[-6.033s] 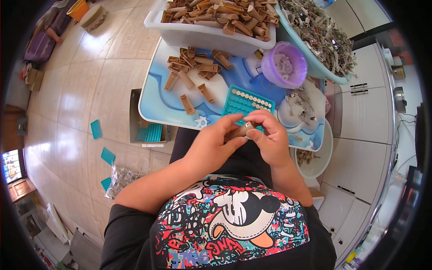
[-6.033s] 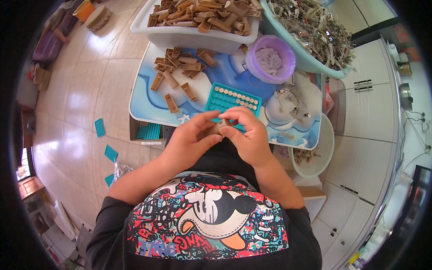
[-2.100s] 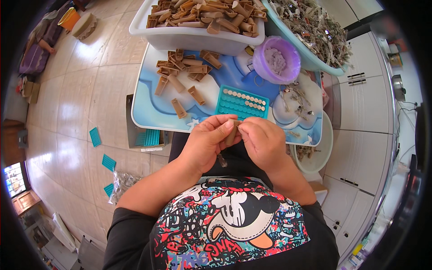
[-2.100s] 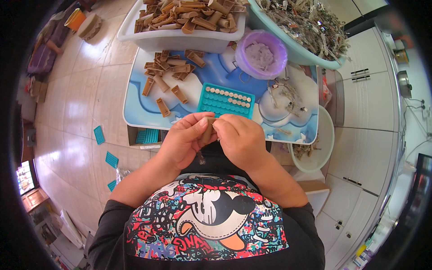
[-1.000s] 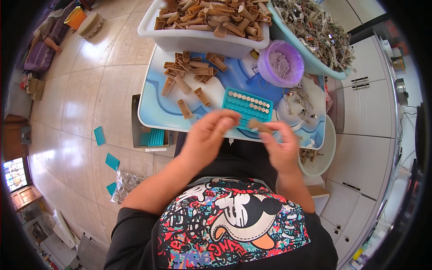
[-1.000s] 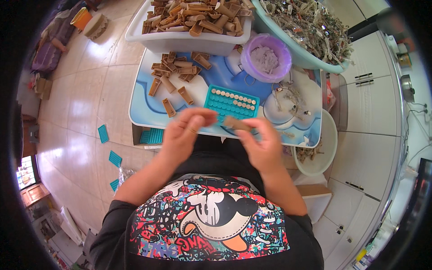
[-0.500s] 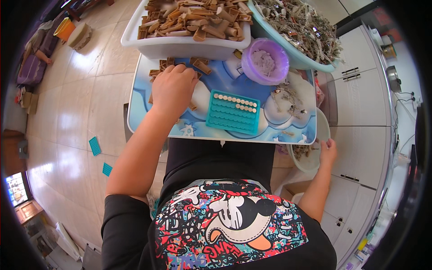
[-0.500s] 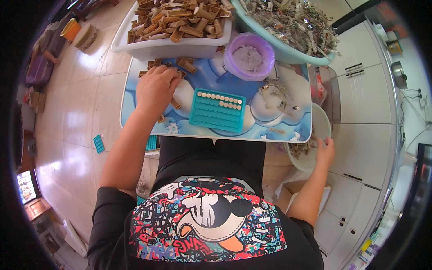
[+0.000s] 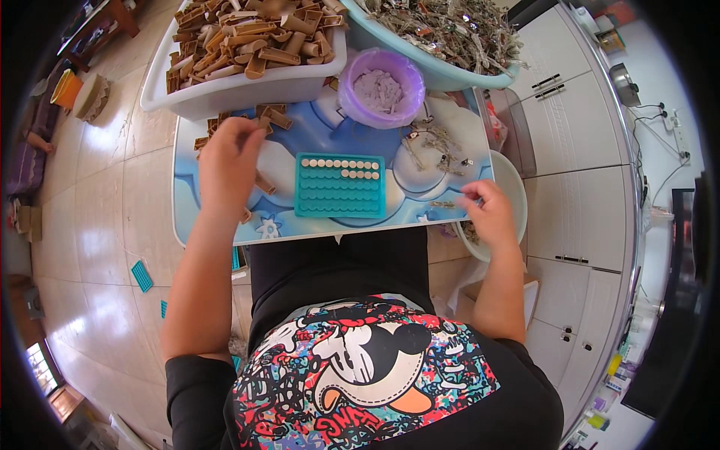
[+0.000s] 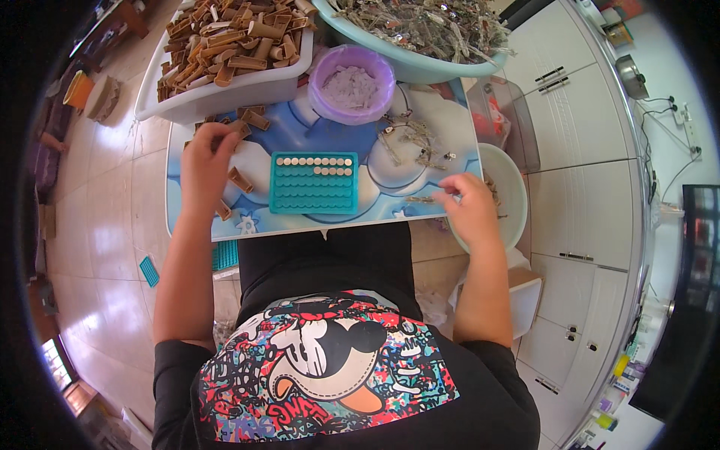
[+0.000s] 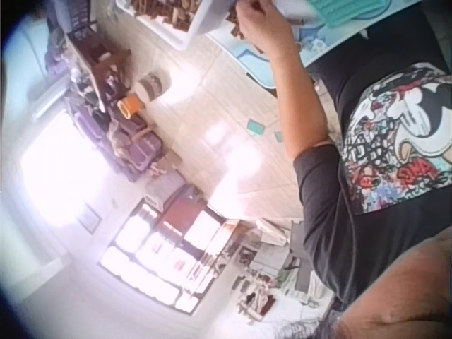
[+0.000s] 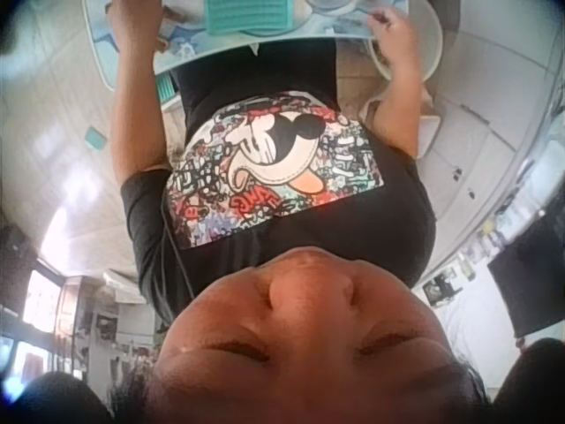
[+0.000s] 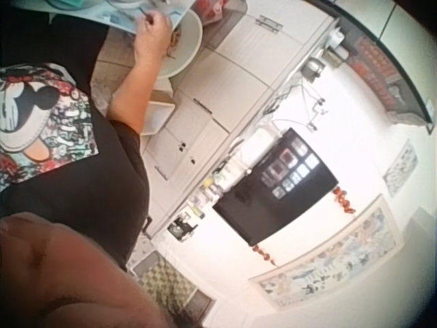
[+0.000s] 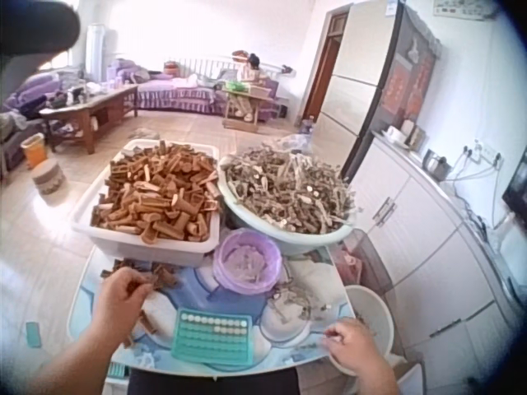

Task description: The person assembles small plastic and cardboard components by hand on a table.

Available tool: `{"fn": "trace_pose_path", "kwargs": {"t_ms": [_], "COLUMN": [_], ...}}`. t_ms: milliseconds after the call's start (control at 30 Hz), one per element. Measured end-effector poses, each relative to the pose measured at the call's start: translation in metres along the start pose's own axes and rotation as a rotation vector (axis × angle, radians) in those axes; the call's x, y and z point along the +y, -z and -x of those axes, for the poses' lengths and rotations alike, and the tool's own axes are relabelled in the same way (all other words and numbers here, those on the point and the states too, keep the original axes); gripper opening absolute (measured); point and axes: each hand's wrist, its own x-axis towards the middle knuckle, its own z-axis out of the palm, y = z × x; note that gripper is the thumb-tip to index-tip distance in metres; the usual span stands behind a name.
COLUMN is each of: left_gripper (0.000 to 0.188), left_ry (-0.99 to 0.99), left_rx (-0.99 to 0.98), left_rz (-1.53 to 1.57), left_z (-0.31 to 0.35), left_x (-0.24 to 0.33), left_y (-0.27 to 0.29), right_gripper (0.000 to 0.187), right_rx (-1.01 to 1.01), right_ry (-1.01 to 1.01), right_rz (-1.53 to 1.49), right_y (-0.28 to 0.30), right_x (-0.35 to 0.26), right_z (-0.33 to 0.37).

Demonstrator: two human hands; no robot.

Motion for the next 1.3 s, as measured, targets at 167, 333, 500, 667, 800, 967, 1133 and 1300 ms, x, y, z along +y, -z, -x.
{"fn": "trace_pose_path", "kwargs": {"t_ms": [167, 333, 500, 667, 800, 967, 1133, 1300], "left_gripper": [0.023, 0.022, 0.025, 0.037, 0.04, 0.033, 0.03, 0.025], "left_ry": [0.288, 0.553, 0.637, 0.799, 0.881, 0.788, 0.745, 0.688], "left_rx": [-0.013, -0.225, -0.524, -0.837, -0.897, -0.936, -0.872, -0.65], "left_rz": [1.039, 1.48, 1.469, 1.16, 1.332, 1.377, 1.418, 1.419], "left_z": [0.003, 0.014, 0.047, 0.083, 0.09, 0.095, 0.1, 0.1], "left_x": [-0.01, -0.012, 0.001, 0.056, 0.049, 0.028, 0.032, 0.039], "left_y": [0.013, 0.017, -0.002, -0.022, -0.045, -0.052, -0.042, -0.036], "right_gripper": [0.019, 0.017, 0.013, 0.013, 0.013, 0.015, 0.012, 0.011], "right_rx": [-0.085, 0.005, 0.133, 0.01, -0.205, -0.494, -0.464, -0.448], "right_ry": [0.222, -0.042, -0.004, 0.1, 0.345, 0.574, 0.574, 0.478], "right_rz": [0.172, -0.218, -0.636, -0.659, -0.542, -0.463, -0.418, -0.431], "right_y": [-0.011, 0.002, 0.017, -0.006, -0.023, -0.041, -0.047, -0.054], "right_x": [0.004, 0.001, -0.042, -0.06, -0.085, -0.101, -0.106, -0.111], "right_z": [0.002, -0.015, -0.027, 0.001, 0.029, 0.042, 0.033, 0.036]}}
